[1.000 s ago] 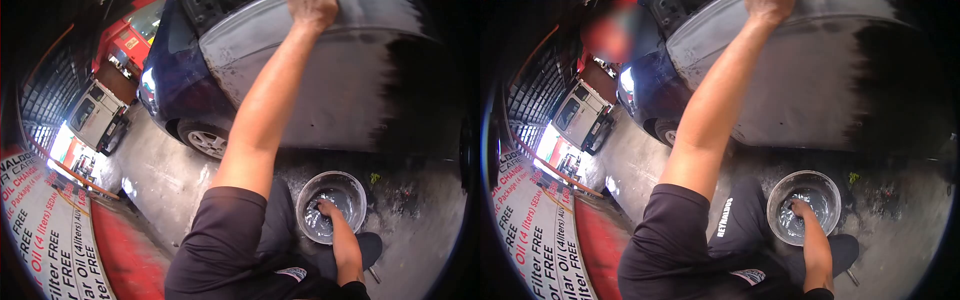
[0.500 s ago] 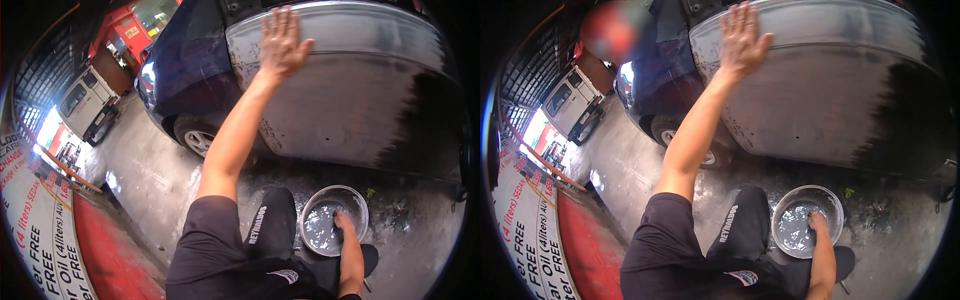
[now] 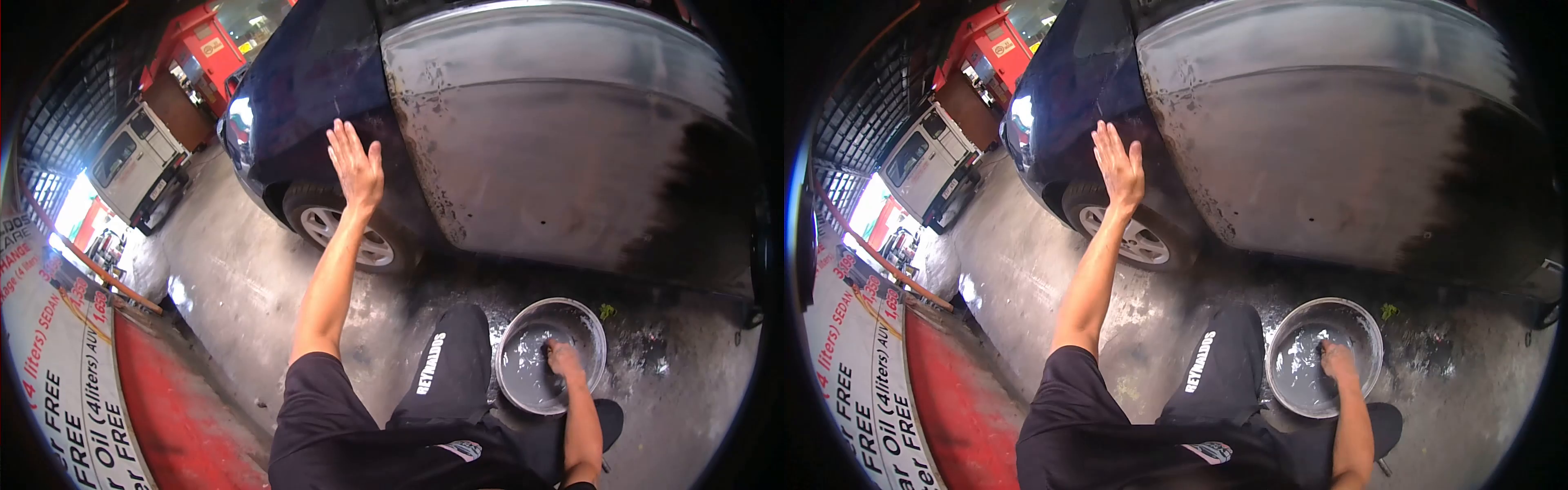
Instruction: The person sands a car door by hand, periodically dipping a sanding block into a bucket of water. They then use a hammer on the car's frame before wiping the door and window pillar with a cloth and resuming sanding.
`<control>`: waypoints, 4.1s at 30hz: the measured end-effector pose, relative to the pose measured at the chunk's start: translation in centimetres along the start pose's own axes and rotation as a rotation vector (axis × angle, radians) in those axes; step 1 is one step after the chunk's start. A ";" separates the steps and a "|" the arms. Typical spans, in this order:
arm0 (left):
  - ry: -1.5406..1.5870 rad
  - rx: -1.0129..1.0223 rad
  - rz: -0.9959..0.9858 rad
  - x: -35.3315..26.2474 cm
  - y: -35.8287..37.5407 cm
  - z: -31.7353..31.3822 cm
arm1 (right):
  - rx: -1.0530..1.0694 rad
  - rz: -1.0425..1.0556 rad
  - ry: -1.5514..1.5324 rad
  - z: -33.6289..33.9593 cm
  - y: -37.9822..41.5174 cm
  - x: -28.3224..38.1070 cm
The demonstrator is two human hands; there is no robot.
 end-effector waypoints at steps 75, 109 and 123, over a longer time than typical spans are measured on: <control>1.276 0.546 0.931 -16.9 26.7 -6.9 | -0.509 0.488 0.151 12.6 0.1 22.4; 0.609 -0.011 0.710 -4.1 22.8 -8.6 | -0.449 0.233 0.020 7.8 -7.8 12.6; 0.500 -0.146 0.443 -5.9 19.9 -7.1 | -0.497 0.271 0.052 7.7 -7.4 12.7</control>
Point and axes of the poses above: each hand's wrist, its own y-axis away from the middle knuckle, its own z-axis out of the back of the hand, x = y × z, the point moved 10 cm from there along -y, towards the middle knuckle, and after that the axes turned 10 degrees about -y, right-handed, at the moved point
